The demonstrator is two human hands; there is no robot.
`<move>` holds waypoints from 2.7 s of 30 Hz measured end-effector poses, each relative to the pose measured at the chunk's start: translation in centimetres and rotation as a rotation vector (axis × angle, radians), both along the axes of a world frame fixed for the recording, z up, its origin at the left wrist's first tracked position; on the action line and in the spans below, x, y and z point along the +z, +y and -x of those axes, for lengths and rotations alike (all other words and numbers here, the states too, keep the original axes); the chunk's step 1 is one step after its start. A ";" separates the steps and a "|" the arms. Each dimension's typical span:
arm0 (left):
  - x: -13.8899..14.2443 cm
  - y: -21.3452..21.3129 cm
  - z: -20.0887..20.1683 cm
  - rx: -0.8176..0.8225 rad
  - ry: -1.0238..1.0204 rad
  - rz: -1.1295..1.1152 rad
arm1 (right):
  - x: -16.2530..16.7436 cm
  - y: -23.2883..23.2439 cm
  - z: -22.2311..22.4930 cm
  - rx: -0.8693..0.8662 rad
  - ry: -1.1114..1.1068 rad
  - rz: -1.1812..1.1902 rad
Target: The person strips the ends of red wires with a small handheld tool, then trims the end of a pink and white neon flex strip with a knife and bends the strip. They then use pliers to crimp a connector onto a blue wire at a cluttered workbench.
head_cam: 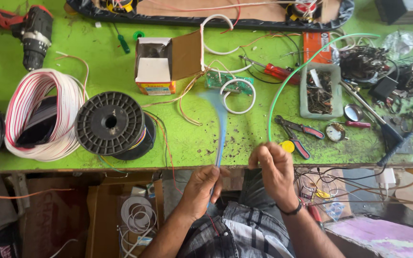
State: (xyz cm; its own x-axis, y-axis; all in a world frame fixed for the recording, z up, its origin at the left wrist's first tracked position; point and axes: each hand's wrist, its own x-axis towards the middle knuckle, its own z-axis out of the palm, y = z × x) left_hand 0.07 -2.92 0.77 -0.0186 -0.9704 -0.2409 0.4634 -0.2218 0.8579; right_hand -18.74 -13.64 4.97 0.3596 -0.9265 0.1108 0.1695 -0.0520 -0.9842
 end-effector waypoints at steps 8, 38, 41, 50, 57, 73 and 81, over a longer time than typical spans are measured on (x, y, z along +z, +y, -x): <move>1.4 -1.7 -1.0 0.187 -0.029 0.030 | 0.1 3.2 2.1 -0.040 0.514 0.276; 4.8 -7.4 -3.8 0.455 -0.161 0.331 | -4.3 7.2 4.1 0.246 0.109 -0.268; 4.5 -7.1 -3.6 0.451 -0.170 0.282 | -4.0 6.7 4.3 0.229 0.104 -0.246; 4.5 -6.8 -3.2 0.437 -0.165 0.321 | -4.3 6.6 4.5 0.253 0.189 -0.268; 4.9 -6.3 -2.8 0.402 -0.144 0.367 | -4.7 6.2 4.7 0.219 0.290 -0.278; 5.6 -6.4 -3.8 0.342 -0.017 0.187 | -5.7 6.5 5.3 0.251 0.275 -0.265; 5.3 -6.7 -3.8 0.342 0.059 0.128 | -4.8 6.2 4.6 0.097 0.403 -0.203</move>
